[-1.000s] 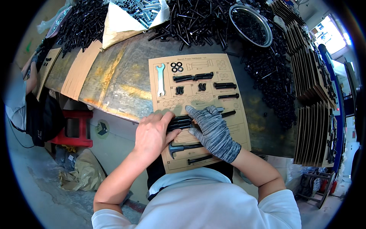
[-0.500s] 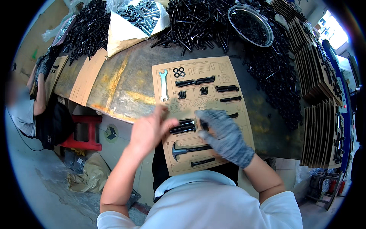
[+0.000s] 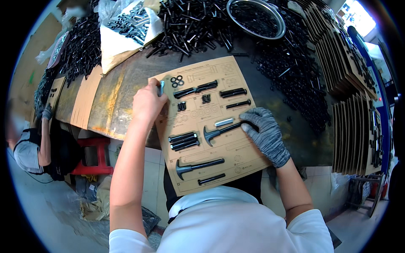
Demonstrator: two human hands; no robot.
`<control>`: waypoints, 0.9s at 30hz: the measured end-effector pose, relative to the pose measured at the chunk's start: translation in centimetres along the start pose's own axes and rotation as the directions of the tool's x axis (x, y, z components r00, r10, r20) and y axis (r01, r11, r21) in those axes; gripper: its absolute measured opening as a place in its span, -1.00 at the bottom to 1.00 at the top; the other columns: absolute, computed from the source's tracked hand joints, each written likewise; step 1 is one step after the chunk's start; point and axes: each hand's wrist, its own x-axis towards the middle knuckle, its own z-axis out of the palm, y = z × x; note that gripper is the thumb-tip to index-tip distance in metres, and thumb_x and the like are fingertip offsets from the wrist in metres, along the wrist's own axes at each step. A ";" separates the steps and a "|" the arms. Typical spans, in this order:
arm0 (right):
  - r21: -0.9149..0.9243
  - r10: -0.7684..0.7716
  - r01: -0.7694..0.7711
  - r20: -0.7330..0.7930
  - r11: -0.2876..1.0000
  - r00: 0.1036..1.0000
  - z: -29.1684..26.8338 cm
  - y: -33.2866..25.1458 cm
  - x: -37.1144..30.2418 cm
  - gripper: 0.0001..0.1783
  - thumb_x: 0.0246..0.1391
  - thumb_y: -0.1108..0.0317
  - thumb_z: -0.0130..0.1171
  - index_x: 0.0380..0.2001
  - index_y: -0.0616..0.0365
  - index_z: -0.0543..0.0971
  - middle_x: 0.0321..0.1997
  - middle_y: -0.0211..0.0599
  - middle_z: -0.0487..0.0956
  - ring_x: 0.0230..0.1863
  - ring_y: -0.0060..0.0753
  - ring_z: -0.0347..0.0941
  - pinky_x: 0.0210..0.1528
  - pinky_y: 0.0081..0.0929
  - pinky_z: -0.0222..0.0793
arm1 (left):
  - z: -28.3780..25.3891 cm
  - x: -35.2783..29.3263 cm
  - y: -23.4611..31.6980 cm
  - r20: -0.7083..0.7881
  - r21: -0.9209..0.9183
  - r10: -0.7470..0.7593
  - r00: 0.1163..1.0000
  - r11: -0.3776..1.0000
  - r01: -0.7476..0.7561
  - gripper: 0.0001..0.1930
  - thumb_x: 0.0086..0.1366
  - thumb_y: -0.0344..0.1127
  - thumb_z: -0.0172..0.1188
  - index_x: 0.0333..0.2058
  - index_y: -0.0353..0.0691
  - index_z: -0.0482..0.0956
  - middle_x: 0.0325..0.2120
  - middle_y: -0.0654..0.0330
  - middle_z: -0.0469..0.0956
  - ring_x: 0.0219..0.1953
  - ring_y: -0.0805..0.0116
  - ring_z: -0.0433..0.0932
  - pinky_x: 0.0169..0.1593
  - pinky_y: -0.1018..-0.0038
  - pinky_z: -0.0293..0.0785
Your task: The person places various hardware items including hammers, wrenches, bolts, nuts, and washers into designated slots on a cardboard display board. They repeatedly pick items from piles on the table and arrange them on the board, then move completed boards aside and continue with new ones.
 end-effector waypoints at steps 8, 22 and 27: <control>-0.058 -0.052 0.054 0.026 0.997 0.998 0.8 1.1 -0.5 -0.79 0.12 0.35 0.32 -0.16 0.10 0.71 -0.03 -0.25 0.57 0.07 -0.16 0.44 0.24 -0.25 0.37 | 0.0 0.2 -0.6 0.005 -0.011 -0.005 1.000 1.000 0.005 -0.56 0.17 -0.15 0.31 -0.01 -0.19 0.55 -0.45 0.02 0.71 -0.39 0.09 0.72 -0.22 0.22 0.60; -0.300 0.292 -0.728 -0.772 0.616 0.565 -12.3 17.9 -5.9 -0.61 0.22 0.13 0.24 -0.01 0.15 0.60 0.04 -0.05 0.58 0.11 0.03 0.47 0.22 -0.11 0.35 | 1.6 -5.8 19.6 -0.026 -0.347 0.680 0.732 0.681 -0.645 -0.63 0.21 -0.29 0.38 -0.04 -0.27 0.58 -0.11 0.02 0.57 -0.04 0.01 0.58 0.03 0.25 0.53; -0.288 0.255 -0.629 -0.734 0.722 0.629 -11.0 17.9 -7.1 -0.65 0.23 0.07 0.23 -0.17 0.16 0.59 -0.15 -0.08 0.56 -0.09 0.02 0.49 0.07 -0.10 0.40 | 8.6 -7.5 27.5 0.057 -0.399 0.808 0.586 0.557 -0.728 -0.61 0.22 -0.31 0.35 0.01 -0.21 0.54 -0.07 0.02 0.50 0.00 -0.07 0.52 0.10 0.18 0.47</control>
